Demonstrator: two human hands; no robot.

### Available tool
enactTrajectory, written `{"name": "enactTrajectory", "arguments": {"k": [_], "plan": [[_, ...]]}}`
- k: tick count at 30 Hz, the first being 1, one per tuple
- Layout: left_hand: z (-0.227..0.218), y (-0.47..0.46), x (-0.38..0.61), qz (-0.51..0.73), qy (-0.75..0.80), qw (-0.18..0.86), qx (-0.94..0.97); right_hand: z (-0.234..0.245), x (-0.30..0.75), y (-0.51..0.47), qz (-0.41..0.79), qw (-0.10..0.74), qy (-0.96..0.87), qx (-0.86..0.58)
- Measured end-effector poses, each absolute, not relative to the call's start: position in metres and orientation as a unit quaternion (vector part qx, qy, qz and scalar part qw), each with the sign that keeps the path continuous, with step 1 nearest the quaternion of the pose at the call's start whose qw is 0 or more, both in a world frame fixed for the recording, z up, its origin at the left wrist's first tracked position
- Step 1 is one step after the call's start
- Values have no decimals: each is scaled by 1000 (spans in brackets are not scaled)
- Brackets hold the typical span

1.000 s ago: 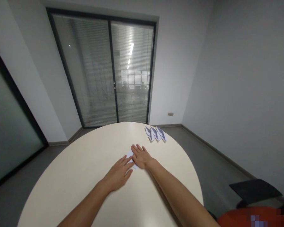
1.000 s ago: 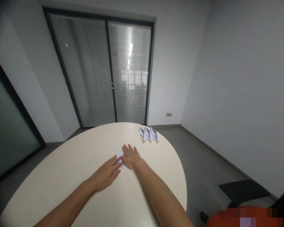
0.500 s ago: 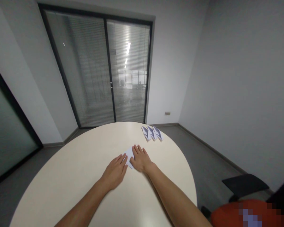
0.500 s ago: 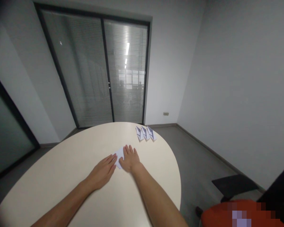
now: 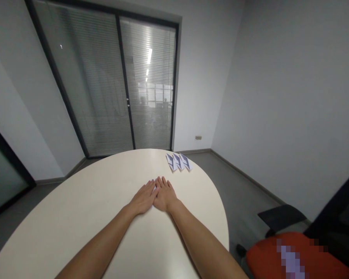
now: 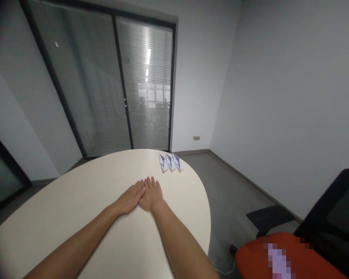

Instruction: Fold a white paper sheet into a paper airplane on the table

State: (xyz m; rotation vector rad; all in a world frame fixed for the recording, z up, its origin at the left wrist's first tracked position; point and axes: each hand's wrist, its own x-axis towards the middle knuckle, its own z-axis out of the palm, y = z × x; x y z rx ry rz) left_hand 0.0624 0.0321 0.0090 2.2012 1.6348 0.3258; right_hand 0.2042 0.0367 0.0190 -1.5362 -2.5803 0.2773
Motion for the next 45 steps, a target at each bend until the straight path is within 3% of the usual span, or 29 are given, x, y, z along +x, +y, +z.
{"name": "enactTrajectory", "arguments": {"k": [12,28,45], "plan": [[5,28,42,87,575,174,795,20,202,37,101,45,-835,-539],[-3,-15,24,131,582,32,802,18,210,37,122,72,-850,-508],[0,-16,39,126,628,40,767,32,213,16,144,20,-863,-484]]}}
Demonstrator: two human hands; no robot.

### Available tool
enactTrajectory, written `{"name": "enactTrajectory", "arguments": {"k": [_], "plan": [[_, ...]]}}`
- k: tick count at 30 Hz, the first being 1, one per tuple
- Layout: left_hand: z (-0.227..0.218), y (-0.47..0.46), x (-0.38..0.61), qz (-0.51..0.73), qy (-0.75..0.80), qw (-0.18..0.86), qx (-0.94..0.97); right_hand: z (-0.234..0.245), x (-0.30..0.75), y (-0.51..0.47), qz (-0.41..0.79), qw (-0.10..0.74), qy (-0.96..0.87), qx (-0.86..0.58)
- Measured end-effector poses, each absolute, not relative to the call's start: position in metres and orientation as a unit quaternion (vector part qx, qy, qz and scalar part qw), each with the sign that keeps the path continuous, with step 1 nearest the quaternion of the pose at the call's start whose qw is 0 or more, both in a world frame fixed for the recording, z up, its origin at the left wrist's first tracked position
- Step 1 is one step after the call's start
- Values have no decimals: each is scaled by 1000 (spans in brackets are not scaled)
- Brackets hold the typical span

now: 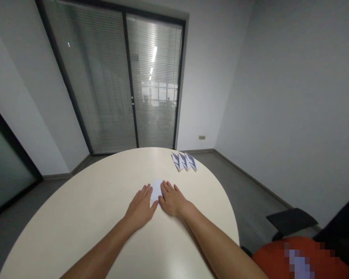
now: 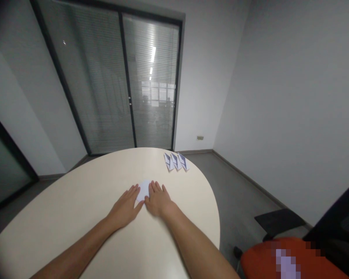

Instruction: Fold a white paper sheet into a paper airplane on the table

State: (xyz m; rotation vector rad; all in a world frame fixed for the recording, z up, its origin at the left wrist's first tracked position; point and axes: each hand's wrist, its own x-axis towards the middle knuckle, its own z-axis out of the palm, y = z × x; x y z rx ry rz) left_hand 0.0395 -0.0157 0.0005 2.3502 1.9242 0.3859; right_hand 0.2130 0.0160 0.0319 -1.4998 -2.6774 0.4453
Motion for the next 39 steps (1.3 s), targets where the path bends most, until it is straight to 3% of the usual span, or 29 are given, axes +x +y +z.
{"name": "enactTrajectory", "arguments": {"k": [11,19,29,39], "plan": [[-2,-17,38,146,624,28,767,27,197,47,123,15,-876,-465],[-7,-13,37,110,629,-8,770,19,203,40,120,76,-877,-459],[-17,-8,32,149,620,-2,771,27,200,11,153,1,-837,-525],[-9,-11,34,118,626,-2,771,25,197,45,137,24,-881,-453]]}}
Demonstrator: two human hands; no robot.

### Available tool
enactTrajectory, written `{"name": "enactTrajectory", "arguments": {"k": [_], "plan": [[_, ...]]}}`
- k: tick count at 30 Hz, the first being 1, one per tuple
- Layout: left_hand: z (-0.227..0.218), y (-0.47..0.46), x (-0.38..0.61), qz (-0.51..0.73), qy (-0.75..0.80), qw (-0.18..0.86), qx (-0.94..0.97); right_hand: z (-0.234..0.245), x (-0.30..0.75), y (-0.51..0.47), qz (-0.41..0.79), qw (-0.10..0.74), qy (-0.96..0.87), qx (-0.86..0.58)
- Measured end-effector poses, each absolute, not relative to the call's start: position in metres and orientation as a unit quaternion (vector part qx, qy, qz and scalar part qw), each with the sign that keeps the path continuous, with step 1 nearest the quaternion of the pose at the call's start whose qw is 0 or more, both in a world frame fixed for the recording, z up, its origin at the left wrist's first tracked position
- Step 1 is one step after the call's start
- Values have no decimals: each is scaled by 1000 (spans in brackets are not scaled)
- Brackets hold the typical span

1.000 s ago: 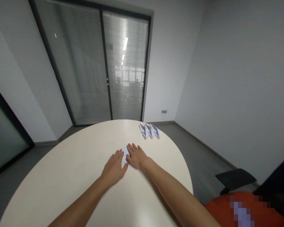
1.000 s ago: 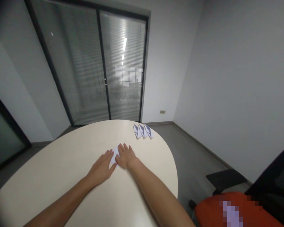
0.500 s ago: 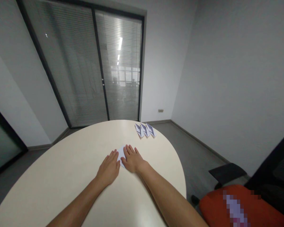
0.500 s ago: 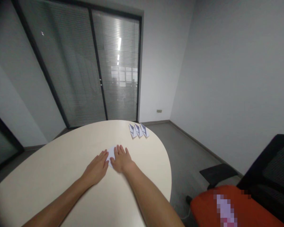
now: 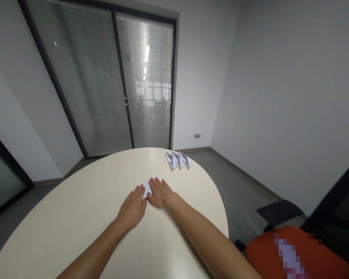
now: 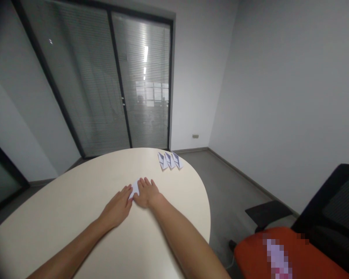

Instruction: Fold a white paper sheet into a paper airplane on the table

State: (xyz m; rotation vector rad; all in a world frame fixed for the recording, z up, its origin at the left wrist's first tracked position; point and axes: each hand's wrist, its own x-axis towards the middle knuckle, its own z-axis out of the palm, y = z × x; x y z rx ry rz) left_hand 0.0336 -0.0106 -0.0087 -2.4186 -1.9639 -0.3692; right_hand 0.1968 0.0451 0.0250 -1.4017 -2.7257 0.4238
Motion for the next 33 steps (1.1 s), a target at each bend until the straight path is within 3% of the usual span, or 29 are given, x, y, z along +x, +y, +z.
{"name": "enactTrajectory", "arguments": {"k": [15,22,33], "plan": [[-12,-7,31,-119,-627,22,-769,16,198,31,140,70,-874,-460],[-10,1,19,-176,-579,37,-795,22,221,31,191,114,-896,-385],[-2,-6,-3,-258,-476,-49,-839,20,234,42,235,152,-900,-334]]}}
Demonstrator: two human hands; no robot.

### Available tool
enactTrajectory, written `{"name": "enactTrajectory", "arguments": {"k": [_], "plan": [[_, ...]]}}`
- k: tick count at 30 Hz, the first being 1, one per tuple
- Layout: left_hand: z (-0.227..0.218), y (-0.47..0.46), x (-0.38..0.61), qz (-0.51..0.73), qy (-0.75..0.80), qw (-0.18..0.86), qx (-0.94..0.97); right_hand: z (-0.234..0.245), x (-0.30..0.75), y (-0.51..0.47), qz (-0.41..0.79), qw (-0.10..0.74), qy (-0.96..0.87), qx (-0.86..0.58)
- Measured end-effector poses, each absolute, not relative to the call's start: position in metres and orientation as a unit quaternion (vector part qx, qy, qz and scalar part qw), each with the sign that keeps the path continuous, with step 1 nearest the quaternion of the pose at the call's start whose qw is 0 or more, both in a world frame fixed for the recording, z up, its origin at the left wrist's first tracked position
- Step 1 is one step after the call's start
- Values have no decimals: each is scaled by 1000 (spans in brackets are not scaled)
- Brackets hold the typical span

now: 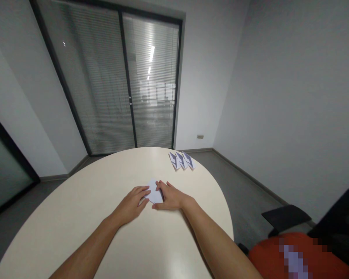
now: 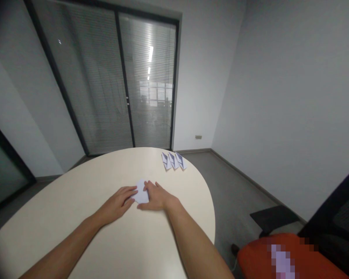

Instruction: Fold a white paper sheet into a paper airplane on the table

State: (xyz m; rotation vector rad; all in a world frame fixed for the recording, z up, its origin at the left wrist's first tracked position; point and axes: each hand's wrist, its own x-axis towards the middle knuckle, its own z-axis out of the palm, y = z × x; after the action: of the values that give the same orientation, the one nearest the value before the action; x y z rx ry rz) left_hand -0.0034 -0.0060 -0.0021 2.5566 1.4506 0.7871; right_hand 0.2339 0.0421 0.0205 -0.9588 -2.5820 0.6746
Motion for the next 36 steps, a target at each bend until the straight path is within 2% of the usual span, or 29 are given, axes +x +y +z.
{"name": "enactTrajectory", "arguments": {"k": [22,30,36], "plan": [[5,-5,-3,271,452,99,844,33,249,44,262,159,-896,-323],[9,-7,3,273,481,94,828,34,252,49,282,163,-893,-310],[14,-9,6,276,530,94,796,32,260,59,260,198,-886,-328]]}}
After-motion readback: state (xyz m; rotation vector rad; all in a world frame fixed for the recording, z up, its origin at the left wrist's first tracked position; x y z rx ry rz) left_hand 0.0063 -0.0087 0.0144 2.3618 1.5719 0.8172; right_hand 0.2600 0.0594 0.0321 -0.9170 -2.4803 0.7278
